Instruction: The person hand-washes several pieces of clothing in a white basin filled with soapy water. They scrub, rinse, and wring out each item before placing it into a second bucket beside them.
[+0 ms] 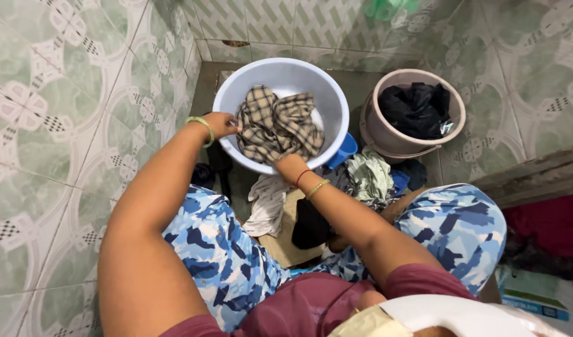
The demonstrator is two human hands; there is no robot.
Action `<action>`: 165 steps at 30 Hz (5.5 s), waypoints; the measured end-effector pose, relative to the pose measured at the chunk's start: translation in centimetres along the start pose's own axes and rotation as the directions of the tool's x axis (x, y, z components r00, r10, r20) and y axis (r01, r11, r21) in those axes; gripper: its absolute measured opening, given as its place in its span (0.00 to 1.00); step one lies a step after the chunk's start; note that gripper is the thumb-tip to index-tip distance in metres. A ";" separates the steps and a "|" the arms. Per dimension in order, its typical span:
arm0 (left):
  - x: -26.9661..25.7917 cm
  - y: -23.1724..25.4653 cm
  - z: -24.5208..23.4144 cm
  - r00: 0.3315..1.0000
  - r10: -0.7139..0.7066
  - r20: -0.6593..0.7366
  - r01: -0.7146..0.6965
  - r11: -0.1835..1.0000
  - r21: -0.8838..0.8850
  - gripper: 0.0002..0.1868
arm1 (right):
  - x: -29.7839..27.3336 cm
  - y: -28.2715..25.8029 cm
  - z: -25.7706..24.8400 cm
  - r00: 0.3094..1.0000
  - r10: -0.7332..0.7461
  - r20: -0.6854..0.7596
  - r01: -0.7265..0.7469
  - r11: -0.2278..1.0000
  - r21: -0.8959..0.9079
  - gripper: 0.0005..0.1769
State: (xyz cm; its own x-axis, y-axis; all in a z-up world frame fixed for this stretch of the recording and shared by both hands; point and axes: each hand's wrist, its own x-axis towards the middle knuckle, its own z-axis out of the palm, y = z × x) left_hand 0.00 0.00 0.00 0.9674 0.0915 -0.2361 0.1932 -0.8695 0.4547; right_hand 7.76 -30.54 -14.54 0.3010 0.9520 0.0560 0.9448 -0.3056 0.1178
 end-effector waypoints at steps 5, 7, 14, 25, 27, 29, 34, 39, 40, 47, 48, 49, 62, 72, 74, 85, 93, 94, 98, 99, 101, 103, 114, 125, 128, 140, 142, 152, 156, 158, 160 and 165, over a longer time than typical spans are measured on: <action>0.7 -0.7 1.1 0.999 0.007 0.049 -0.007 1.000 -0.008 0.35 | -0.6 -4.2 -1.9 0.947 -0.129 0.294 0.117 0.991 0.061 0.08; 1.2 -0.9 1.5 0.998 0.031 0.063 -0.032 0.999 0.007 0.35 | -1.3 -6.2 -5.3 0.904 -0.168 0.394 0.152 0.986 0.072 0.12; 1.9 0.1 1.8 0.989 -0.021 0.149 0.018 1.000 0.020 0.35 | 0.2 -6.0 -14.7 0.714 -0.156 0.682 -0.273 0.836 0.477 0.42; 3.1 -2.1 3.7 0.988 0.074 0.133 -0.069 0.997 -0.042 0.33 | 5.6 3.8 7.0 0.765 -0.084 0.638 -0.306 0.825 0.475 0.81; 3.3 -3.2 4.2 0.988 0.060 0.144 -0.051 0.997 -0.060 0.33 | 5.3 4.4 7.8 0.725 0.006 0.689 -0.356 0.859 0.368 0.81; 3.4 -3.8 4.5 0.988 0.039 0.152 -0.027 0.996 -0.082 0.33 | 4.9 4.1 8.3 0.695 0.050 0.717 -0.360 0.888 0.286 0.76; 3.1 -3.8 4.3 0.990 0.016 0.144 0.001 0.994 -0.113 0.31 | 3.8 1.0 8.9 0.663 0.003 0.748 -0.315 0.908 0.276 0.58; 3.0 -3.4 4.2 0.990 0.062 0.125 -0.047 0.992 -0.118 0.30 | 4.4 -2.5 8.8 0.661 -0.137 0.738 -0.334 0.827 0.452 0.40; 3.1 -3.4 4.2 0.990 0.074 0.116 -0.060 0.991 -0.122 0.30 | 4.7 -2.7 8.7 0.647 -0.180 0.741 -0.376 0.770 0.515 0.37; 2.9 -2.4 3.7 0.990 0.103 0.091 -0.094 0.990 -0.105 0.30 | 7.7 6.2 7.1 0.819 -0.200 0.537 -0.564 -0.109 0.819 0.22; 2.9 -2.3 3.6 0.990 0.104 0.093 -0.093 0.989 -0.115 0.30 | 7.6 8.5 6.5 0.888 -0.002 0.460 -0.458 0.096 0.884 0.24; 2.8 -2.2 3.5 0.990 0.106 0.093 -0.095 0.988 -0.122 0.30 | 7.5 9.7 5.9 0.930 0.173 0.324 -0.364 0.317 0.876 0.26; 3.5 -2.2 3.5 0.991 0.056 0.122 -0.049 0.997 -0.063 0.29 | 5.8 0.8 5.8 0.683 0.160 0.713 -0.488 0.826 0.283 0.83; 3.3 -3.2 4.4 0.990 0.024 0.138 -0.011 0.995 -0.097 0.28 | 6.4 -1.4 8.9 0.859 0.092 0.504 -0.278 0.910 0.307 0.18; 3.6 -3.1 4.2 0.991 0.034 0.132 -0.022 0.995 -0.096 0.28 | 7.7 0.6 8.9 0.887 0.188 0.422 -0.412 0.736 0.537 0.17; 4.9 -4.0 5.4 0.988 0.103 0.115 -0.087 0.987 -0.137 0.28 | 7.4 5.0 2.2 0.691 0.661 0.291 -0.720 0.599 0.349 0.61; 4.8 -3.7 5.8 0.989 0.071 0.133 -0.044 0.979 -0.198 0.28 | 6.5 0.3 4.9 0.618 0.217 0.755 -0.512 0.840 0.178 0.71; 5.0 -3.8 5.9 0.989 0.061 0.137 -0.035 0.982 -0.185 0.28 | 6.5 0.4 6.4 0.607 0.208 0.767 -0.522 0.832 0.188 0.70; 4.7 -4.6 6.5 0.989 0.041 0.143 -0.015 0.983 -0.180 0.28 | 6.1 0.8 9.6 0.580 0.194 0.791 -0.549 0.811 0.204 0.59; 4.4 -4.7 6.5 0.989 0.038 0.142 -0.010 0.982 -0.189 0.28 | 6.1 0.5 9.7 0.529 0.225 0.818 -0.541 0.832 0.121 0.51; 4.6 -5.2 6.4 0.990 0.051 0.135 -0.023 0.979 -0.204 0.28 | 6.5 0.6 9.6 0.549 0.265 0.793 -0.495 0.867 0.053 0.34; 4.9 -5.3 6.2 0.989 0.085 0.125 -0.056 0.973 -0.223 0.28 | 6.1 1.2 9.5 0.674 0.270 0.688 -0.430 0.900 0.068 0.26; 1.0 1.9 0.5 0.996 0.066 0.064 -0.058 0.990 -0.127 0.31 | 7.0 8.5 1.6 0.842 0.538 0.038 -0.155 0.174 0.972 0.31; -0.3 10.8 0.4 0.962 0.259 -0.089 -0.265 0.962 -0.068 0.66 | 1.8 7.9 -24.8 0.755 0.527 -0.390 0.458 0.002 0.889 0.31; 0.9 13.6 0.3 0.914 0.265 -0.309 -0.345 0.907 -0.241 0.70 | 1.3 9.5 -30.1 0.682 0.570 -0.459 0.556 0.005 0.831 0.29; 2.5 13.0 -1.6 0.971 -0.238 -0.032 -0.047 -0.055 -0.997 0.16 | -2.0 9.6 -24.2 0.653 0.676 -0.342 0.623 -0.222 0.750 0.32; 0.3 13.6 -3.5 0.980 -0.130 -0.149 -0.172 -0.187 -0.967 0.14 | -1.8 9.2 -22.4 0.674 0.675 -0.300 0.586 -0.241 0.774 0.33; -7.4 21.3 -6.3 0.856 0.331 -0.397 -0.303 -0.299 -0.905 0.26 | 0.5 5.7 -16.1 0.737 0.618 -0.274 0.489 -0.208 0.847 0.34; -6.5 20.0 -5.9 0.846 0.357 -0.397 -0.250 -0.392 -0.885 0.27 | 2.1 7.0 -12.9 0.761 0.646 -0.066 0.613 -0.682 0.398 0.22; -5.8 19.2 -5.7 0.895 0.289 -0.339 -0.221 -0.373 -0.901 0.34 | 2.1 7.5 -12.8 0.739 0.662 -0.127 0.663 -0.680 0.312 0.19; -5.0 18.1 -5.5 0.959 0.143 -0.246 -0.197 -0.291 -0.936 0.49 | 2.0 7.7 -14.2 0.701 0.702 -0.124 0.697 -0.640 0.324 0.19; -2.4 17.7 -1.4 0.985 -0.174 -0.013 0.013 0.148 -0.989 0.56 | 0.2 4.5 -17.9 0.669 0.620 -0.410 0.741 -0.513 0.433 0.27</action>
State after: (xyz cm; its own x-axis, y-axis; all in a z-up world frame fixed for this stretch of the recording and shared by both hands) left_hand 1.29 -14.92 9.79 0.9211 0.2476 -0.3005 0.2031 0.3528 0.9134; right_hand 9.76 -32.05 3.79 0.7341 0.4405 0.5168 -0.2062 0.8697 -0.4484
